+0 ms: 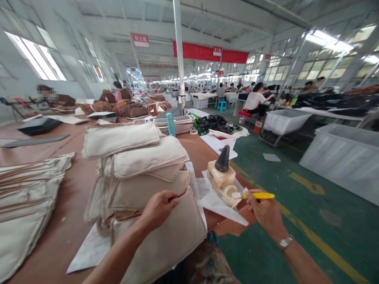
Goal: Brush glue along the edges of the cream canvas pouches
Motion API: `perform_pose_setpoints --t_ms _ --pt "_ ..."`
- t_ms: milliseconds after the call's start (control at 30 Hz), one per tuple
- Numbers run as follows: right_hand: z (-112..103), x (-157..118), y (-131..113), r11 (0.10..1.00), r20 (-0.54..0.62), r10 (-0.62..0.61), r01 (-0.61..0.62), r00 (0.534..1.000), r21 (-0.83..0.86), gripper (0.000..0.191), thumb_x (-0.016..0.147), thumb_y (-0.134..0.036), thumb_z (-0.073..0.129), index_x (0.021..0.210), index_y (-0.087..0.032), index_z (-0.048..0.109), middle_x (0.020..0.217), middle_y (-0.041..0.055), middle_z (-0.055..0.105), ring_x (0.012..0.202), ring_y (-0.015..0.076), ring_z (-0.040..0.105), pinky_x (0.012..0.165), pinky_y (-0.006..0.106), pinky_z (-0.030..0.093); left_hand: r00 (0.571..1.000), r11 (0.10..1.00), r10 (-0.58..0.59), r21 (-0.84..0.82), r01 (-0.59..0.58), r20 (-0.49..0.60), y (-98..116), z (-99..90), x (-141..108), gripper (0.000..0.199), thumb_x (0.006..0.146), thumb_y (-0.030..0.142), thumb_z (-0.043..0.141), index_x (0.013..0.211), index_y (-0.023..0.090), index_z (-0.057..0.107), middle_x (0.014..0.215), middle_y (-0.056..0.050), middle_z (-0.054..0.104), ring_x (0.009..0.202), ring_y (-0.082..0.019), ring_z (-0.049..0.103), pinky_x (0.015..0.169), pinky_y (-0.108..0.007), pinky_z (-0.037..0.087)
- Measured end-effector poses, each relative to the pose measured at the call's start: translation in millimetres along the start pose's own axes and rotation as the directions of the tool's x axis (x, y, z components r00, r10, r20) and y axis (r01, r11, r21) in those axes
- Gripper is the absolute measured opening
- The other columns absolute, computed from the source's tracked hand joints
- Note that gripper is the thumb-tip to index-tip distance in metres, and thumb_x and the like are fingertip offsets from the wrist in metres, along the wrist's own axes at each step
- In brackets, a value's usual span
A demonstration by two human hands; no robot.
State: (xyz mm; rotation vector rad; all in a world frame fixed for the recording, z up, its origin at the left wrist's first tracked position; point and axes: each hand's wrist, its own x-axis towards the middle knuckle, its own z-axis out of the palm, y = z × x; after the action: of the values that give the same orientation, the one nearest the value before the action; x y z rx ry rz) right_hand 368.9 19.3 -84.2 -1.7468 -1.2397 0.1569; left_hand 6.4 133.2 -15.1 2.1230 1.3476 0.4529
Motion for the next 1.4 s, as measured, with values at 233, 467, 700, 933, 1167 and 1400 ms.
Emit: perform_pose_setpoints --t_ms 233,467,700,933,1167,1400 --pt "-10 -12 -33 0.999 -0.124 0.038 -0.036 0.992 0.019 0.051 0.091 -0.067 0.055 0.091 -0.017 0.066 0.062 0.0055 0.063 0.048 0.0228 0.06 0.043 0.029 0.046 0.967 0.847 -0.099 -0.49 0.205 0.233 13 -6.0 -26 0.045 0.085 0.052 0.058 0.101 0.014 0.075 0.074 -0.001 0.068 0.062 -0.015 0.056 0.057 -0.022 0.037" --pt "2 -31 -131 0.715 0.089 0.137 -0.16 0.987 0.681 0.035 0.089 -0.05 0.071 0.087 -0.017 0.06 0.05 -0.0039 0.05 0.035 0.0107 0.039 0.033 0.018 0.03 0.969 0.853 -0.007 -0.504 0.134 0.245 27 -1.7 -44 0.04 0.086 0.049 0.061 0.103 0.016 0.076 0.084 -0.004 0.072 0.072 -0.018 0.061 0.062 -0.023 0.044" --pt "23 -23 -149 0.748 0.128 0.053 -0.124 0.99 0.652 0.037 0.087 -0.052 0.071 0.084 -0.017 0.06 0.051 -0.0027 0.051 0.038 0.011 0.04 0.034 0.018 0.029 0.982 0.931 0.1 -0.362 -0.036 0.159 41 -3.5 -60 0.035 0.091 0.043 0.058 0.107 0.019 0.078 0.094 -0.005 0.07 0.086 -0.019 0.063 0.072 -0.022 0.046" --pt "12 -31 -152 0.75 0.101 0.03 -0.089 0.994 0.655 0.031 0.091 -0.047 0.069 0.083 -0.018 0.062 0.049 -0.0033 0.05 0.037 0.0106 0.039 0.034 0.019 0.03 0.981 0.943 0.133 -0.324 -0.081 0.143 45 1.0 -63 0.031 0.094 0.04 0.057 0.108 0.021 0.077 0.092 -0.004 0.068 0.084 -0.017 0.062 0.072 -0.021 0.043" --pt "6 -26 -138 0.76 -0.002 0.095 -0.071 0.996 0.646 0.031 0.089 -0.046 0.072 0.082 -0.017 0.063 0.05 -0.0025 0.05 0.04 0.0112 0.042 0.036 0.019 0.032 0.944 0.944 0.33 -0.013 -0.33 -0.004 58 -0.9 -80 0.022 0.097 0.029 0.054 0.096 0.024 0.076 0.074 0.001 0.056 0.065 -0.01 0.054 0.059 -0.02 0.034" --pt "-20 -28 -147 0.577 0.174 0.095 -0.196 0.98 0.793 0.025 0.09 -0.038 0.073 0.083 -0.017 0.062 0.052 -0.0038 0.047 0.039 0.0083 0.037 0.036 0.017 0.027 0.666 0.616 0.744 0.431 -0.66 -0.043 65 -3.6 -99 0.02 0.099 0.019 0.048 0.101 0.021 0.068 0.068 0.002 0.053 0.054 -0.013 0.041 0.052 -0.03 0.023"
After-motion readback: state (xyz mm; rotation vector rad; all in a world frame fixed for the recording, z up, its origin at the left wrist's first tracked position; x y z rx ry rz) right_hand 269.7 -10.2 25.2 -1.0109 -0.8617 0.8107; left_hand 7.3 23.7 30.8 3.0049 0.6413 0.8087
